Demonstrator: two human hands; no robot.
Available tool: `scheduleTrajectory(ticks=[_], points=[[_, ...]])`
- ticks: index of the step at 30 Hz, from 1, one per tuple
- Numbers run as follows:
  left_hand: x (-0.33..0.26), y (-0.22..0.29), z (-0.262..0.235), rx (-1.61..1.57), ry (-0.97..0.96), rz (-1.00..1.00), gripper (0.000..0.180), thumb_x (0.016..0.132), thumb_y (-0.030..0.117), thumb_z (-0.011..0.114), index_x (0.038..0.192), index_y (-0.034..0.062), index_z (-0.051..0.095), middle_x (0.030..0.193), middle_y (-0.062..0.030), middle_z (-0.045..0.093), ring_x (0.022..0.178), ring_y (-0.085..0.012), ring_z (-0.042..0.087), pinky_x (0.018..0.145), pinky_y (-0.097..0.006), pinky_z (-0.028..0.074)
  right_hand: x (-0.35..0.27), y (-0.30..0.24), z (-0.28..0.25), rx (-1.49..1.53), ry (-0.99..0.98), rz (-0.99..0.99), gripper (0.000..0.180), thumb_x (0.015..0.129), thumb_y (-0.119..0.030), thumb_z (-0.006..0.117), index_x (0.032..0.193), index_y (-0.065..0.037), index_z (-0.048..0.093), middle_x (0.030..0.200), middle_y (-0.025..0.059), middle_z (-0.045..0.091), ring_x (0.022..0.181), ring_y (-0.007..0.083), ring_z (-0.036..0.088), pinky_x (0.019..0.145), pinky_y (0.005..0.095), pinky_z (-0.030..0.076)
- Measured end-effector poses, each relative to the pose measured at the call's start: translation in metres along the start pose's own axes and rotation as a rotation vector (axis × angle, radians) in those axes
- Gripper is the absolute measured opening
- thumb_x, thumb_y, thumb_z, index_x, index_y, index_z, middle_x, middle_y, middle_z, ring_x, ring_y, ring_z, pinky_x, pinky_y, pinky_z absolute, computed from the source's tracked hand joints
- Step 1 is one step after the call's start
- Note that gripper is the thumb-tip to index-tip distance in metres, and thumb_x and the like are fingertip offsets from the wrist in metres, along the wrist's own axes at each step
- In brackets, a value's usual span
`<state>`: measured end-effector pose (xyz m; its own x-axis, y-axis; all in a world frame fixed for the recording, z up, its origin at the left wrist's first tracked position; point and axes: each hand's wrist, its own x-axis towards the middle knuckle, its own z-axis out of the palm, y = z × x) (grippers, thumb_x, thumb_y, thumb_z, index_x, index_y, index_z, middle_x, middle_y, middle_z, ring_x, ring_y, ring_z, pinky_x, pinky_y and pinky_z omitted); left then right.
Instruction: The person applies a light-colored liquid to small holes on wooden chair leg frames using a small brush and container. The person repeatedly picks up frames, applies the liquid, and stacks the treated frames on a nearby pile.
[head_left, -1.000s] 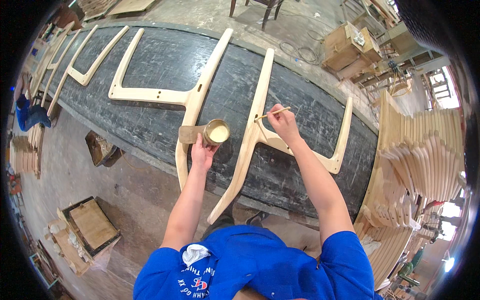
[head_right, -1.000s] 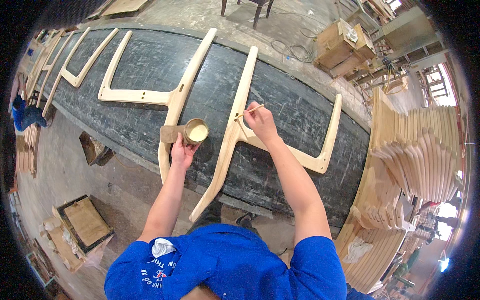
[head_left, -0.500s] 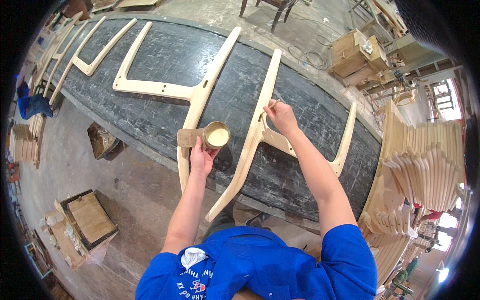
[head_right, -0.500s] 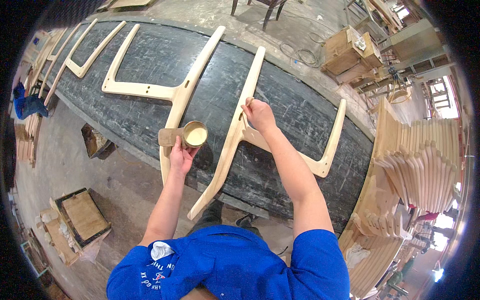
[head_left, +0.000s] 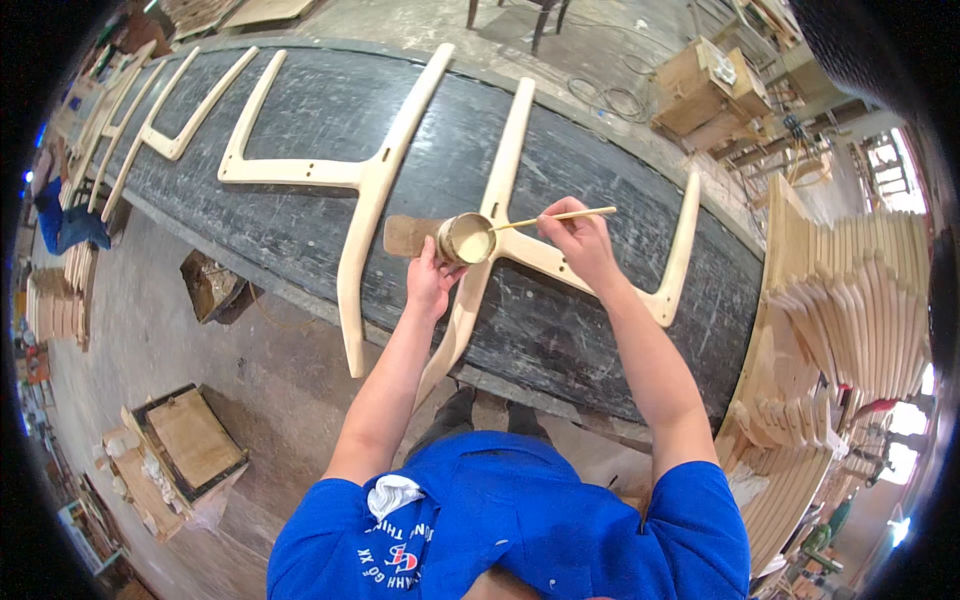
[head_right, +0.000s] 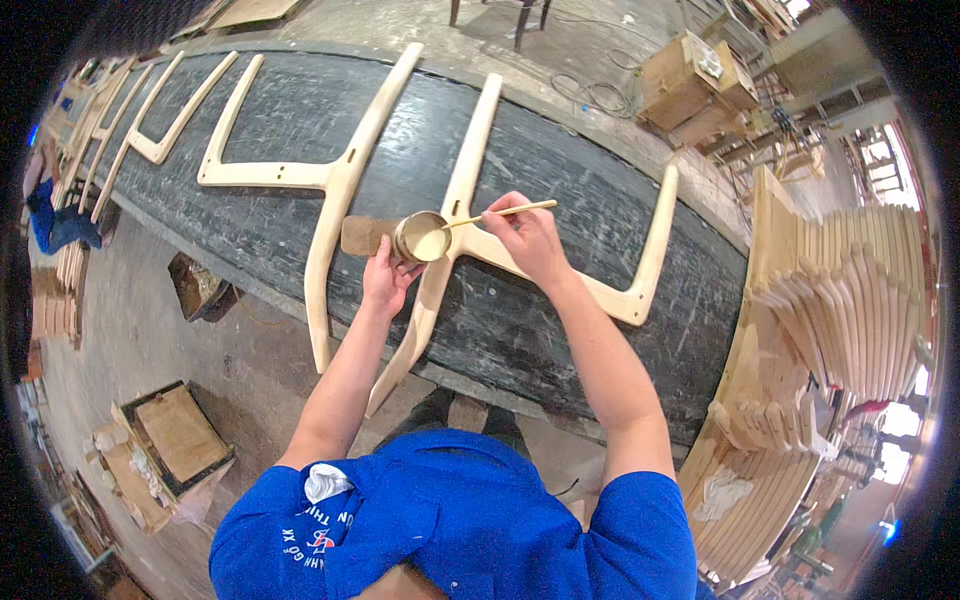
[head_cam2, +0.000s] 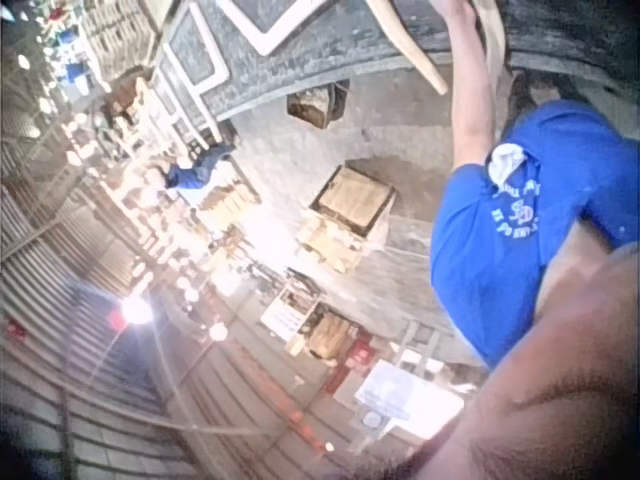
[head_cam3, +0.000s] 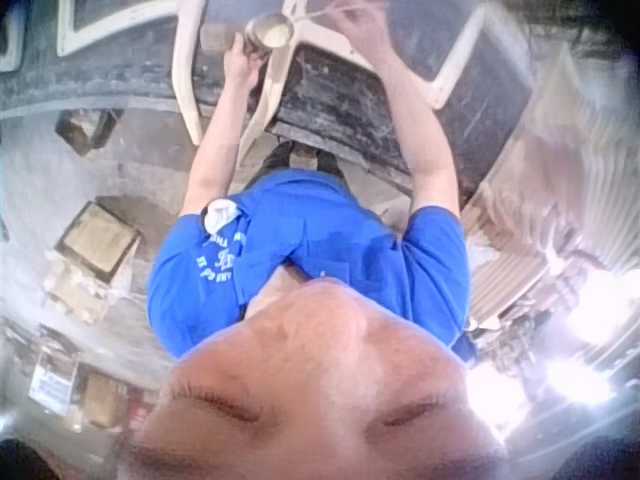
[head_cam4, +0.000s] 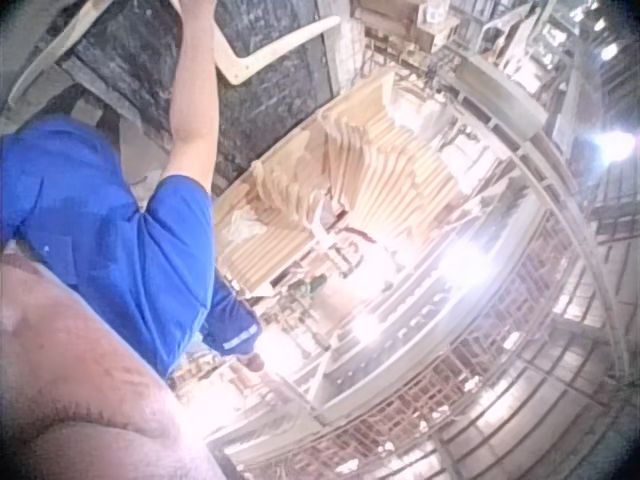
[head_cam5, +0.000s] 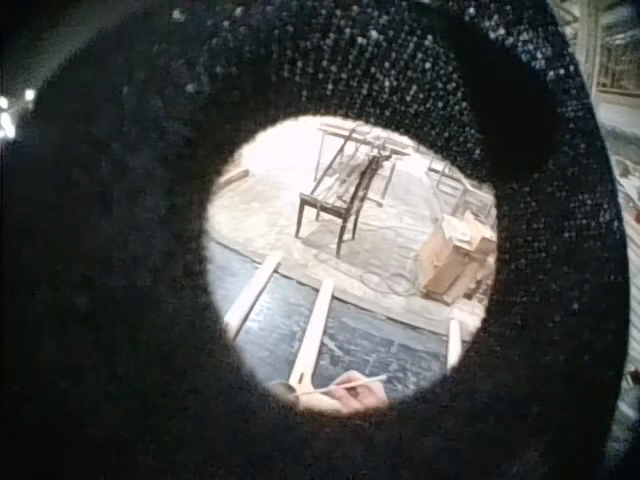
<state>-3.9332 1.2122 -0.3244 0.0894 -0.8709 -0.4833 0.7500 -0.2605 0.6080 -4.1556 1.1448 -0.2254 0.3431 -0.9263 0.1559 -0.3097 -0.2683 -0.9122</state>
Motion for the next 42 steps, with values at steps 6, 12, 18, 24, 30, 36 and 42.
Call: scheduleTrajectory(ticks=[6, 12, 18, 24, 30, 36, 42], points=[[-0.02, -0.027, 0.058, 0.098, -0.069, -0.027, 0.041, 0.095, 0.038, 0.046, 0.112, 0.0009, 0.05, 0.107, -0.0095, 0.058, 0.097, -0.0211, 0.059, 0.081, -0.042, 0.054, -0.051, 0.029, -0.017, 0.454, 0.272, 0.345, 0.017, 0.09, -0.018, 0.057, 0.083, -0.003, 0.053, 0.071, 0.0082, 0.063, 0.062, 0.0123, 0.061, 0.055, 0.0255, 0.049], [-0.032, -0.044, 0.055, -0.016, -0.112, -0.028, 0.041, 0.097, 0.037, 0.041, 0.125, 0.0068, 0.04, 0.117, -0.0097, 0.053, 0.106, -0.0231, 0.056, 0.086, -0.045, 0.051, -0.087, 0.036, -0.035, 0.997, 0.334, 0.423, 0.008, 0.088, -0.013, 0.059, 0.088, -0.006, 0.055, 0.079, 0.0085, 0.064, 0.068, 0.0156, 0.062, 0.062, 0.028, 0.05], [-0.028, -0.078, 0.074, -0.085, -0.12, -0.031, 0.043, 0.097, 0.039, 0.039, 0.127, 0.0081, 0.04, 0.121, -0.0092, 0.052, 0.109, -0.0241, 0.053, 0.09, -0.047, 0.047, -0.112, 0.063, -0.049, 1.119, 0.447, 0.486, 0.006, 0.086, -0.011, 0.059, 0.089, -0.007, 0.056, 0.081, 0.0073, 0.063, 0.071, 0.0166, 0.062, 0.062, 0.0295, 0.05], [-0.015, -0.103, 0.085, -0.082, -0.129, -0.08, 0.042, 0.097, 0.039, 0.039, 0.124, 0.0064, 0.042, 0.119, -0.0102, 0.052, 0.109, -0.025, 0.053, 0.088, -0.047, 0.047, -0.111, 0.074, -0.047, 1.066, 0.535, 0.601, 0.017, 0.089, -0.023, 0.059, 0.08, -0.009, 0.053, 0.075, 0.0069, 0.063, 0.066, 0.0159, 0.061, 0.054, 0.0278, 0.048], [-0.016, -0.095, 0.045, -0.09, 0.005, -0.038, 0.045, 0.097, 0.039, 0.038, 0.129, 0.0072, 0.04, 0.126, -0.0097, 0.049, 0.114, -0.0266, 0.05, 0.094, -0.048, 0.044, -0.094, 0.074, -0.076, 0.491, 0.421, 0.246, 0.012, 0.09, -0.014, 0.056, 0.086, -0.004, 0.052, 0.074, 0.0084, 0.063, 0.063, 0.0141, 0.062, 0.054, 0.0243, 0.049], [-0.032, -0.087, 0.005, -0.144, -0.014, -0.007, 0.044, 0.097, 0.04, 0.038, 0.127, 0.008, 0.042, 0.125, -0.0086, 0.05, 0.113, -0.0259, 0.05, 0.095, -0.048, 0.043, -0.084, 0.082, -0.068, -0.079, 0.277, 0.108, 0.016, 0.087, -0.015, 0.06, 0.082, -0.001, 0.054, 0.067, 0.0067, 0.061, 0.061, 0.0118, 0.059, 0.056, 0.0273, 0.047], [-0.045, -0.084, -0.005, -0.149, 0.016, 0.013, 0.044, 0.096, 0.04, 0.039, 0.127, 0.008, 0.043, 0.124, -0.0079, 0.05, 0.112, -0.0253, 0.05, 0.094, -0.047, 0.044, -0.078, 0.087, -0.056, -0.248, 0.152, 0.001, 0.014, 0.084, -0.014, 0.061, 0.082, -0.001, 0.054, 0.064, 0.0102, 0.057, 0.057, 0.0172, 0.056, 0.056, 0.0289, 0.045]])
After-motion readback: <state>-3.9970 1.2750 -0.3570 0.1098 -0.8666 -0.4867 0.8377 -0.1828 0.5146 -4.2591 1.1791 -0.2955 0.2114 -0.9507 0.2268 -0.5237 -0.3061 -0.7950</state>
